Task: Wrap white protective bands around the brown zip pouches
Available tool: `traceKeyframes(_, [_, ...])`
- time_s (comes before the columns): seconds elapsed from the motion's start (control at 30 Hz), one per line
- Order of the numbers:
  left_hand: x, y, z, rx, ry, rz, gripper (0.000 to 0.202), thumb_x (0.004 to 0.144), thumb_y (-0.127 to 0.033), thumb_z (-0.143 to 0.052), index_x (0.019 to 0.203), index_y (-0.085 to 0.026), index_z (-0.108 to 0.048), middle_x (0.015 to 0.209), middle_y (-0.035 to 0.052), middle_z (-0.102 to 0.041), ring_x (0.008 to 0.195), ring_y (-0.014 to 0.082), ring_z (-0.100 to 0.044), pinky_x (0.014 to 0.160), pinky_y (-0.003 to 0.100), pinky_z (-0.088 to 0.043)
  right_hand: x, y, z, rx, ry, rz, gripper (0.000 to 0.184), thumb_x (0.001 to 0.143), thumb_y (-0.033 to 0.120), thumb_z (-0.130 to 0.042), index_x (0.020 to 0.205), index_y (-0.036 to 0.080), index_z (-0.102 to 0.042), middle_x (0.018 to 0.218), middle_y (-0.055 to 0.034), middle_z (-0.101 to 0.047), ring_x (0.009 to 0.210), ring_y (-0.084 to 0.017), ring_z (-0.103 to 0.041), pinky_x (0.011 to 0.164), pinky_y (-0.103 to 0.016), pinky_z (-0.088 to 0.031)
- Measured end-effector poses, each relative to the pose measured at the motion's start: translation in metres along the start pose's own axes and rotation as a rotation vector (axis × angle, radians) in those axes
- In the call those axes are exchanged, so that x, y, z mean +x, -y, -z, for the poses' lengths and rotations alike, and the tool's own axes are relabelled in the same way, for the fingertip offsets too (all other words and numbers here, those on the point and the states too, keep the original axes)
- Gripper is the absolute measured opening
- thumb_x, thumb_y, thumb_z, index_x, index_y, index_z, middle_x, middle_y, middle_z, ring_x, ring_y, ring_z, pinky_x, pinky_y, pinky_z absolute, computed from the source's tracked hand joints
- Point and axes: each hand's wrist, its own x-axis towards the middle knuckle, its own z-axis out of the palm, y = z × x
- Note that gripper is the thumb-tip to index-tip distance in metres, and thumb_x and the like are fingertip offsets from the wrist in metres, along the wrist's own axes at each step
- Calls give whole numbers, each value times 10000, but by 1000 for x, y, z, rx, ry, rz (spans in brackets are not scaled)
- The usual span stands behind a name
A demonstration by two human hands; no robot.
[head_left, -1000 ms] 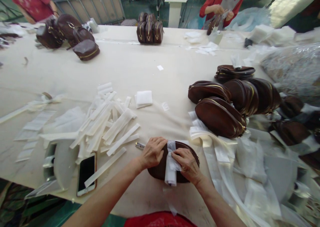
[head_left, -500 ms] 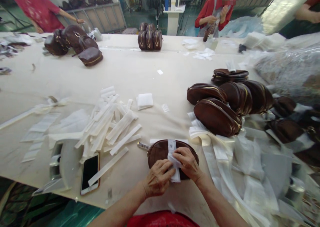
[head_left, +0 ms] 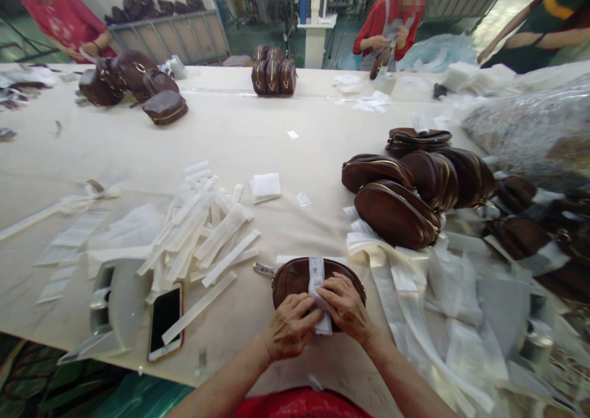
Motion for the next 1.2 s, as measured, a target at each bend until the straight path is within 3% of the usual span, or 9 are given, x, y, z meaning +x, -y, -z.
traceKeyframes(0.2, [-5, 1, -5, -48, -125, 26, 284, 805, -186, -404, 1066, -121, -496, 1020, 127, -603, 979, 230, -556, 843, 367, -482, -4, 4, 2, 19, 3, -22, 162, 870, 223, -520, 982, 193, -633, 890, -62, -642, 884, -189, -572, 963, -448, -410])
traceKeyframes(0.33, [-7, 1, -9, -28, -191, 69, 395, 792, -162, -416, 1175, -70, -421, 1118, 184, -557, 1046, 240, -534, 863, 366, -481, -2, 7, 2, -20, 0, -14, 163, 870, 242, -514, 955, 195, -644, 883, -65, -622, 892, -205, -550, 910, -431, -438])
traceKeyframes(0.5, [-6, 4, -9, 49, -78, -28, 407, 820, -185, -392, 1212, -105, -469, 1184, 145, -578, 1077, 232, -512, 864, 364, -465, -2, 10, 10, 14, 73, -15, 211, 884, 230, -467, 1007, 174, -628, 920, -89, -620, 928, -223, -545, 873, -433, -465])
traceKeyframes(0.83, [-9, 9, -6, 124, 16, -120, 420, 858, -287, -418, 1220, -91, -500, 1213, 149, -576, 1069, 254, -507, 848, 389, -462, -36, 14, 23, 66, 270, 63, 592, 782, 215, -495, 1350, 77, -400, 1346, -181, -488, 1293, -256, -397, 1053, -474, -382])
traceKeyframes(1.0, [-12, 13, -17, 346, -88, -221, 326, 879, -110, -392, 1170, -95, -537, 1211, 133, -589, 1139, 242, -512, 933, 414, -426, -45, 10, 5, -113, 156, 145, 540, 783, 61, -400, 1321, 70, -440, 1271, -166, -564, 1286, -235, -409, 1015, -453, -439])
traceKeyframes(1.2, [-22, 20, -39, 547, -128, -318, 321, 905, -135, -362, 1166, -76, -541, 1276, 153, -541, 1216, 251, -491, 1022, 402, -403, -53, 8, -25, -348, 5, 253, 350, 853, 29, -351, 1118, 35, -581, 1122, -179, -639, 1189, -260, -502, 942, -432, -493])
